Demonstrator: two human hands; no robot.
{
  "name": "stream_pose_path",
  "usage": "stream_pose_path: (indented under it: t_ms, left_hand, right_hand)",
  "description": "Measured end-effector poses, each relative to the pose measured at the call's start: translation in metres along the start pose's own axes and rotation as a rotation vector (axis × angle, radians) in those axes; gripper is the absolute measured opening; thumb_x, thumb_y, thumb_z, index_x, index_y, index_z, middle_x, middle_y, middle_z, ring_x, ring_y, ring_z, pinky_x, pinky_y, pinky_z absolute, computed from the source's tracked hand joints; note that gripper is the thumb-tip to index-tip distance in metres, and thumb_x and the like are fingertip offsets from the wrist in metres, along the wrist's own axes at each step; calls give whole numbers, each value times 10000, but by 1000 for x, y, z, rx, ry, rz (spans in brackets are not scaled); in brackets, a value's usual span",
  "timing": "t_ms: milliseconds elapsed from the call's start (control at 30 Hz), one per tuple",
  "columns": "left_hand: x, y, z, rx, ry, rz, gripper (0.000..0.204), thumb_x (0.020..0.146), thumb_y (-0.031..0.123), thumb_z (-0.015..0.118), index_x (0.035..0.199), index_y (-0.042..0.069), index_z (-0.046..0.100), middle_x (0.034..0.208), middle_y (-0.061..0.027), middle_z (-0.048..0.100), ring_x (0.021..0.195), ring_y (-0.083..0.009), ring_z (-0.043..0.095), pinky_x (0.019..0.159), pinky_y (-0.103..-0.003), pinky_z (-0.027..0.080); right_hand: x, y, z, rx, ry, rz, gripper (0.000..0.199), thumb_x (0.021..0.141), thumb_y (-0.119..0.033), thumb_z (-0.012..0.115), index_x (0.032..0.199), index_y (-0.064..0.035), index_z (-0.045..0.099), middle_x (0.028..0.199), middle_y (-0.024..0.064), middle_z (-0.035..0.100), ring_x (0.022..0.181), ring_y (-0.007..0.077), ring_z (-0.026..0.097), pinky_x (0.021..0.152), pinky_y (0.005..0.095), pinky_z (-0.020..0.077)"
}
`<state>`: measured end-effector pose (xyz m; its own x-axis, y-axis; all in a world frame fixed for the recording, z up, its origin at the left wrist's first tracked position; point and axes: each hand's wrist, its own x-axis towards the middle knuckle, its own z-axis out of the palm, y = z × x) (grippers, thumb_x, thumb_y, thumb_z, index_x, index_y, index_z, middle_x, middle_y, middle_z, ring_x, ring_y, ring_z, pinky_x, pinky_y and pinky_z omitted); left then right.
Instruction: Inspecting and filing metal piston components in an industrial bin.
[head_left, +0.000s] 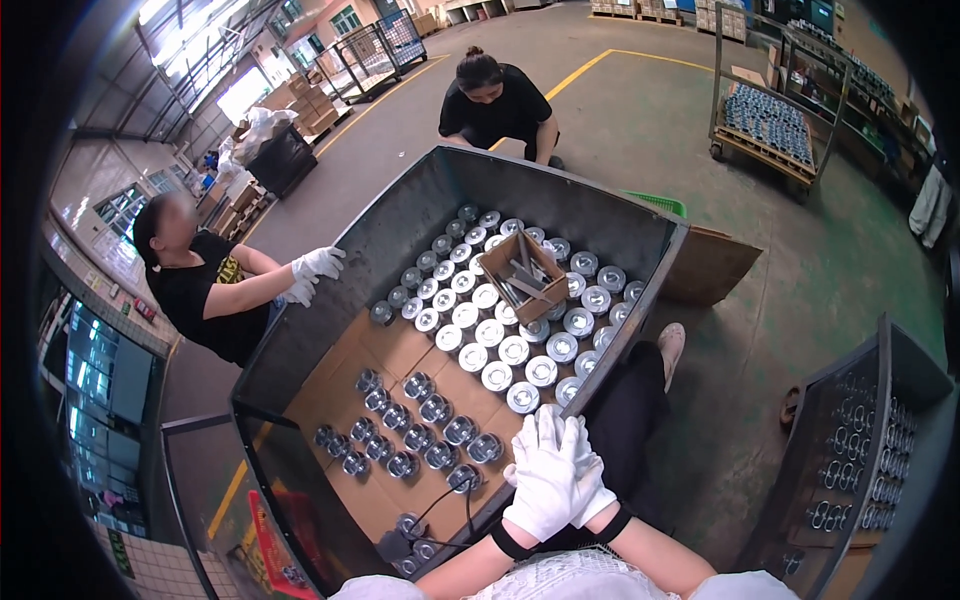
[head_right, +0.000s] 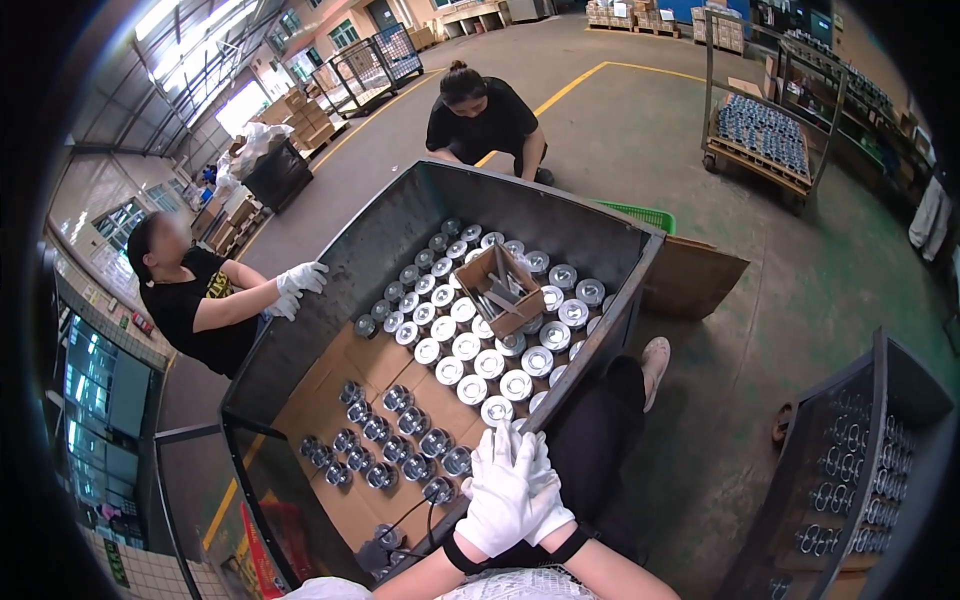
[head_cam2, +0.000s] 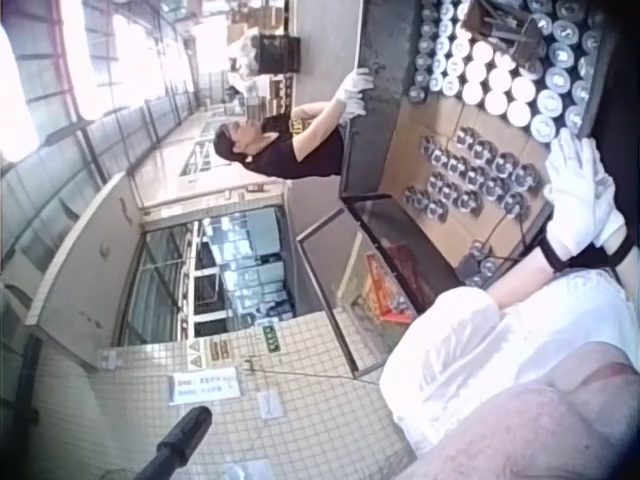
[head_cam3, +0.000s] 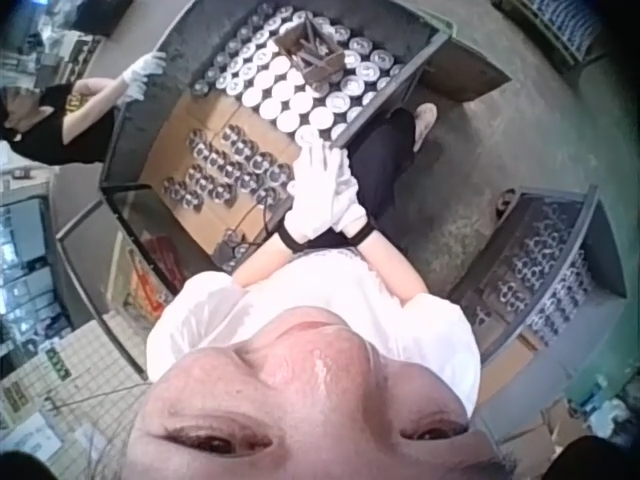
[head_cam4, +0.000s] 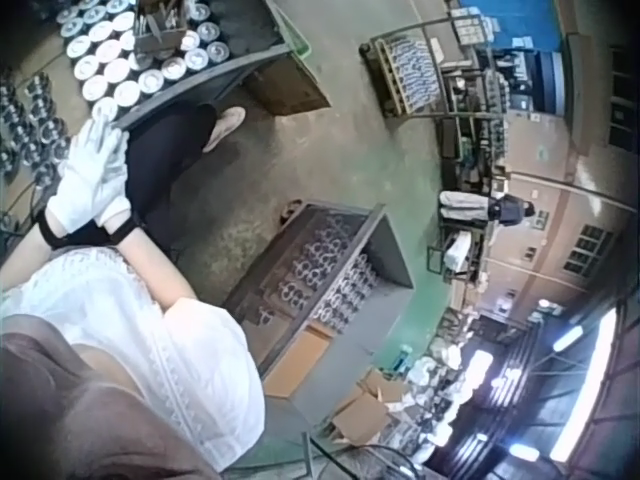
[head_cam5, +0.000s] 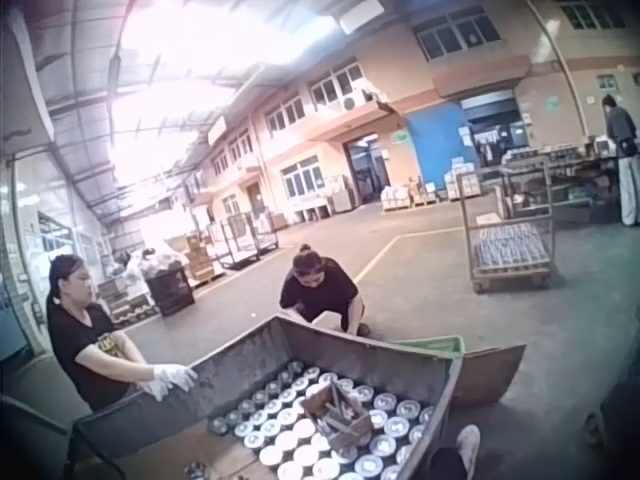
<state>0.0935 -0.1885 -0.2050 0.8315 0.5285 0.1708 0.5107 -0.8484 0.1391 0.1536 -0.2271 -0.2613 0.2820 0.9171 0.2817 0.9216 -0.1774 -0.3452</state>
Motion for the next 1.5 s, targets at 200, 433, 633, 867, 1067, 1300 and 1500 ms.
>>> stream_pose_path:
  t_ms: [200,433,633,867,1067,1300,1500]
  left_hand:
    - [-1,-3,4,-145,-46,-1,805,817,411,705,1464,0,461,1531,-383,328,1371,-586,343,1108,-676,295]
    - [3,0,-1,-156,-51,7,803,819,402,708,1470,8,452,1536,-378,324,1365,-587,348,1111,-672,295]
    - [5,-1,-2,-150,-52,9,792,814,397,711,1459,9,465,1534,-376,329,1359,-587,355,1104,-666,302]
    - [5,-1,-3,-160,-42,5,786,814,393,712,1457,12,468,1538,-377,323,1365,-584,350,1111,-665,291]
    - [3,1,1,-163,-46,-7,786,821,391,707,1464,11,461,1538,-380,319,1374,-585,338,1119,-669,287]
    - [4,-2,2,-173,-55,0,790,822,392,705,1469,15,454,1539,-379,318,1379,-587,332,1119,-676,286]
    - [3,-1,0,-156,-49,-12,784,823,387,706,1470,23,456,1539,-377,318,1380,-582,333,1119,-675,282]
  right_hand:
    - [-4,-1,3,-51,-162,9,628,938,-580,516,1442,-205,507,1588,113,378,1467,329,307,1136,608,237]
    - [-6,2,4,-7,-89,26,659,939,-584,514,1478,-207,477,1614,110,348,1487,331,281,1157,601,215]
    - [-2,2,0,-10,-92,3,612,938,-571,530,1423,-199,512,1567,118,395,1450,343,322,1126,602,252]
    - [5,-1,-11,18,-32,-7,565,926,-553,550,1353,-183,547,1495,125,450,1392,343,374,1081,600,296]
    - [1,4,-3,-18,15,-44,516,909,-541,573,1271,-172,570,1437,113,491,1350,339,402,1048,589,321]
    - [9,-3,-17,82,-93,36,462,906,-521,584,1208,-172,572,1349,102,524,1282,321,435,1016,553,340]
    - [5,-3,-12,-29,85,-30,459,917,-515,578,1227,-177,572,1351,99,527,1290,312,433,1028,541,333]
